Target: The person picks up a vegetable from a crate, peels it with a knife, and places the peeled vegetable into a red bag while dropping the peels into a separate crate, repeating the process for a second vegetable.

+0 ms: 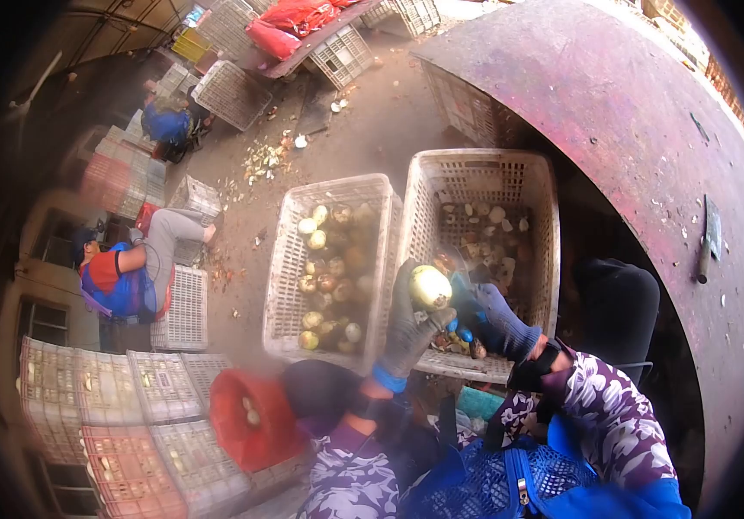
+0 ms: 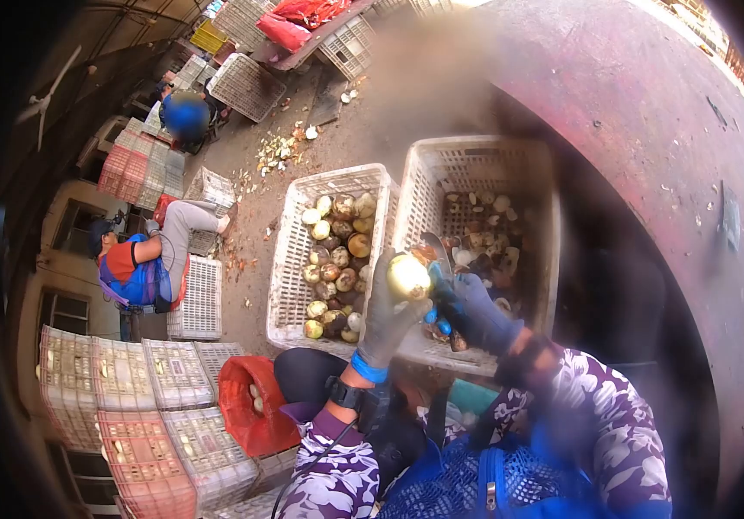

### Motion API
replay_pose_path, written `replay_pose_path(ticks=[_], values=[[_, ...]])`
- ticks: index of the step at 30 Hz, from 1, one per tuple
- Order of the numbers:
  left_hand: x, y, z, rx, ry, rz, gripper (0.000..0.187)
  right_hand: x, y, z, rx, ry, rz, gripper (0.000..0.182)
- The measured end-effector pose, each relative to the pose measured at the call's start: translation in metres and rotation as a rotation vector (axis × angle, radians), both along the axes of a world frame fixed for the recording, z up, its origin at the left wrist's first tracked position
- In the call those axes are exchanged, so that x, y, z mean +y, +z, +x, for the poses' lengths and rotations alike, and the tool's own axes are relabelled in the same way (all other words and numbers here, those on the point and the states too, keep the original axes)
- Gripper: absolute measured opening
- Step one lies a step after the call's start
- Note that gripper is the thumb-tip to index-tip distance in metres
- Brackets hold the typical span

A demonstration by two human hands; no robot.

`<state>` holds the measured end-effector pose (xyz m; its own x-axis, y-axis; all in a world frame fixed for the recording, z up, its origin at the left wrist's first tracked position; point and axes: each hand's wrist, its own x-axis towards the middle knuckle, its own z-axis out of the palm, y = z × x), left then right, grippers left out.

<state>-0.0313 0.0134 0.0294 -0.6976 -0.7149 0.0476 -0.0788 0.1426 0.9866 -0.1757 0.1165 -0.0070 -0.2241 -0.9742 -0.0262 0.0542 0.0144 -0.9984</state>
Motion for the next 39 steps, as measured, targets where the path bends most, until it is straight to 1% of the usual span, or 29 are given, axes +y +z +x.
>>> replay_pose_path(ticks=[1,2,3,5,6,7,8,9,10,11,12,13,16,18,21,22,25,28,30,31,33,36,39], values=[[0.004,-0.005,-0.001,0.029,-0.015,0.011,0.087,0.001,0.0,0.002,-0.089,-0.02,0.061,0.027],[0.006,0.0,-0.002,0.046,0.018,0.093,0.087,-0.001,0.008,0.006,-0.323,-0.053,0.185,0.03],[0.003,-0.002,-0.001,0.009,0.032,0.115,0.082,-0.004,0.018,0.006,-0.551,-0.095,0.303,0.032],[0.006,0.008,-0.003,0.124,0.044,0.233,0.073,-0.002,0.052,0.006,-0.47,-0.084,0.332,0.037],[0.006,0.007,0.0,0.139,0.064,0.237,0.07,0.0,0.053,0.003,-0.39,-0.021,0.39,0.037],[0.004,0.006,0.002,0.158,0.084,0.232,0.066,0.002,0.056,0.001,-0.372,-0.02,0.372,0.036],[0.0,0.003,0.005,0.231,0.077,0.281,0.065,0.003,0.06,-0.001,-0.35,-0.018,0.346,0.036],[-0.002,0.003,0.008,0.228,0.086,0.278,0.065,0.002,0.062,-0.002,-0.329,-0.014,0.318,0.036],[-0.004,0.004,0.01,0.225,0.096,0.273,0.065,0.0,0.052,0.001,-0.297,-0.076,0.231,0.026],[-0.005,0.006,0.013,0.222,0.106,0.268,0.066,0.001,0.044,-0.002,-0.039,-0.084,0.113,0.023],[-0.006,0.009,0.016,0.203,0.101,0.285,0.066,0.002,0.037,-0.006,0.22,-0.091,-0.005,0.023],[-0.007,0.008,0.02,0.236,0.089,0.33,0.066,0.002,0.036,-0.008,0.477,-0.095,-0.123,0.027],[-0.007,0.004,0.03,0.312,0.07,0.452,0.065,0.012,0.037,0.002,0.863,-0.062,-0.095,0.037],[-0.008,0.002,0.033,0.341,0.081,0.512,0.065,0.013,0.041,0.007,0.899,-0.036,-0.081,0.04],[-0.007,0.0,0.034,0.271,0.083,0.397,0.065,0.01,0.039,0.011,0.942,-0.012,-0.059,0.041],[-0.005,0.002,0.033,0.28,0.105,0.407,0.064,0.009,0.04,0.012,0.957,-0.006,-0.054,0.041],[0.001,0.012,0.025,0.283,0.161,0.415,0.065,0.008,0.049,0.013,0.887,0.079,0.023,0.019],[0.004,0.016,0.022,0.233,0.199,0.35,0.067,0.008,0.041,0.016,0.879,0.076,0.015,0.019],[0.005,0.016,0.02,0.199,0.225,0.263,0.068,0.007,0.032,0.017,0.862,0.062,-0.002,0.032],[0.007,0.016,0.019,0.203,0.253,0.263,0.068,0.006,0.028,0.018,0.853,0.056,-0.01,0.039],[0.013,0.02,0.015,0.213,0.307,0.265,0.068,0.006,0.023,0.018,0.835,0.047,-0.018,0.038],[0.017,0.021,0.013,0.256,0.282,0.245,0.07,0.006,0.015,0.02,0.81,0.051,-0.021,0.037],[0.015,0.021,0.013,0.301,0.262,0.226,0.072,0.01,0.021,0.02,0.809,0.05,0.023,0.035]])
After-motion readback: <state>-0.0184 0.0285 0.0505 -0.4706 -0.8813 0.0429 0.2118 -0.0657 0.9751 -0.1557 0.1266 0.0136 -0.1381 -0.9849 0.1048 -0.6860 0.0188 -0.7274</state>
